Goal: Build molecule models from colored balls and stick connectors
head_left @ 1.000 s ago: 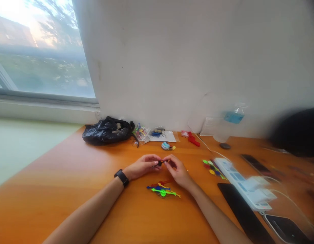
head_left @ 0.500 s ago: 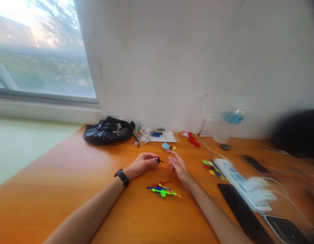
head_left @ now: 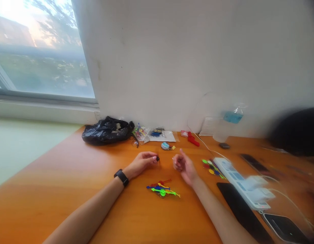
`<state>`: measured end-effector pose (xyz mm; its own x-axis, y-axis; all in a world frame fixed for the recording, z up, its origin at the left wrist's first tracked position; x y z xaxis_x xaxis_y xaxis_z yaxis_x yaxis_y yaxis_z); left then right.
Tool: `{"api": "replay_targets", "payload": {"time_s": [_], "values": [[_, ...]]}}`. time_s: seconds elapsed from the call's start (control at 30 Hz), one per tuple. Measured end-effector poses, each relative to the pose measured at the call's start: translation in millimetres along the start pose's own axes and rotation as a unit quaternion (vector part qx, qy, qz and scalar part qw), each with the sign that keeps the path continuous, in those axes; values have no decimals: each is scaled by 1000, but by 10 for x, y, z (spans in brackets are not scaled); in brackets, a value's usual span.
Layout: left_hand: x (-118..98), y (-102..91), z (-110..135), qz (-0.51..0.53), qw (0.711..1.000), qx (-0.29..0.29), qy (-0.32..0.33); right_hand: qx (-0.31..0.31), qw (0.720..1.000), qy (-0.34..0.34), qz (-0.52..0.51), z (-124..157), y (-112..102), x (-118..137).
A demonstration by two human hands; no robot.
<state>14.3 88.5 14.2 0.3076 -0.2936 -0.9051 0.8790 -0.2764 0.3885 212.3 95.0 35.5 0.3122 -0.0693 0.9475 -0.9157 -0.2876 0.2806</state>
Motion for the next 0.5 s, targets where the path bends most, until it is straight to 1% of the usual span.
{"api": "replay_targets", "payload": {"time_s": [0.07,0.2,0.4,0.5], "values": [[12,8,-7,-2,1000,7,-3,-9,1000,3,0,-11,-2,-43],[8,34,3,-10,1000,20,0,-1,999,-7,32,11,19,-87],[-23,61,37,-22,1000,17,7,65,991,21,114,87,124,-155],[-49,70,46,-26,1000,10,11,71,988,17,134,110,167,-128]]}}
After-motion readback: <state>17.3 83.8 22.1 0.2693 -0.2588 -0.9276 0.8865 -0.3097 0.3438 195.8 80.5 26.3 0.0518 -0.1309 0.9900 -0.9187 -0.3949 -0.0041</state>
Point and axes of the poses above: each hand's wrist, its own z-axis away from the middle knuckle, its own y-axis out of the palm, x = y × z, the point moved 7 cm from there along -z, towards the middle knuckle, and after that the axes turned 10 degrees about -y, right-handed, at the moved point
